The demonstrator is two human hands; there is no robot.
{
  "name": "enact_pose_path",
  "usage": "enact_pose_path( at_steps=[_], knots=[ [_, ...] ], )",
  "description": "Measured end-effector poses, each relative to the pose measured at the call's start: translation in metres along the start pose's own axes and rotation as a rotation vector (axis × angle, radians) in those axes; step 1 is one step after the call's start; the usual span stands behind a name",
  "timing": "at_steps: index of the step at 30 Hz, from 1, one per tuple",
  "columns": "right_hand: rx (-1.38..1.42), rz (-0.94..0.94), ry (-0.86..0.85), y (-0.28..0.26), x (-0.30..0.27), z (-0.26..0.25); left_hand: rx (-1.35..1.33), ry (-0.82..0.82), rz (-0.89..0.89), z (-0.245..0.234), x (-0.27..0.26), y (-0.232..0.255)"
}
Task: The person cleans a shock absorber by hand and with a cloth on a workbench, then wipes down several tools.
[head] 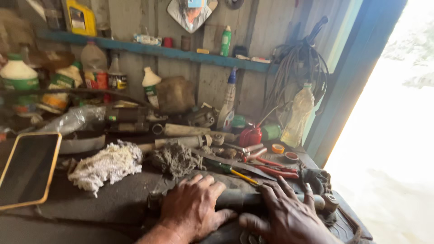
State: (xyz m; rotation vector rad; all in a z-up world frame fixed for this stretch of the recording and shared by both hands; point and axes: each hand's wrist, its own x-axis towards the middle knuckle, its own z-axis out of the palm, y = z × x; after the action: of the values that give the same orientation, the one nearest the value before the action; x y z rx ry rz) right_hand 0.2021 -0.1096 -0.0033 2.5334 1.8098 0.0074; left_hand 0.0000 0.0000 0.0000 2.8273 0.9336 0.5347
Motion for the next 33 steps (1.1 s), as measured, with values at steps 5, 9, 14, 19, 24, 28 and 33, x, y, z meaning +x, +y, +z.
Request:
enact_pose_path(
  at_steps=[5, 9, 14, 19, 24, 28, 33],
  knots=[
    [-0.389, -0.496, 1.038, 0.039, -0.004, 0.060, -0.017, -0.011, -0.040, -0.002, -0.002, 0.000],
    [-0.286, 0.080, 0.055, 0.088, -0.006, 0.038, -0.064, 0.095, 0.042, 0.003, 0.002, -0.002],
    [-0.344, -0.218, 0.561, 0.090, -0.019, 0.040, -0.042, 0.019, -0.047, 0.003, -0.005, 0.000],
    [-0.274, -0.461, 0.679, 0.017, 0.000, 0.063, 0.023, -0.043, -0.071, -0.007, 0.001, 0.008],
    [-0.061, -0.259, 0.496, 0.034, -0.008, 0.038, 0.014, 0.001, -0.027, -0.005, 0.002, 0.004],
    [-0.063, 0.198, 0.282, 0.082, -0.018, 0.021, -0.005, -0.041, -0.073, -0.023, 0.001, 0.007],
    [-0.017, 0.143, 0.393, 0.117, -0.015, 0.054, 0.060, -0.298, -0.280, -0.046, -0.002, 0.011]
  ],
)
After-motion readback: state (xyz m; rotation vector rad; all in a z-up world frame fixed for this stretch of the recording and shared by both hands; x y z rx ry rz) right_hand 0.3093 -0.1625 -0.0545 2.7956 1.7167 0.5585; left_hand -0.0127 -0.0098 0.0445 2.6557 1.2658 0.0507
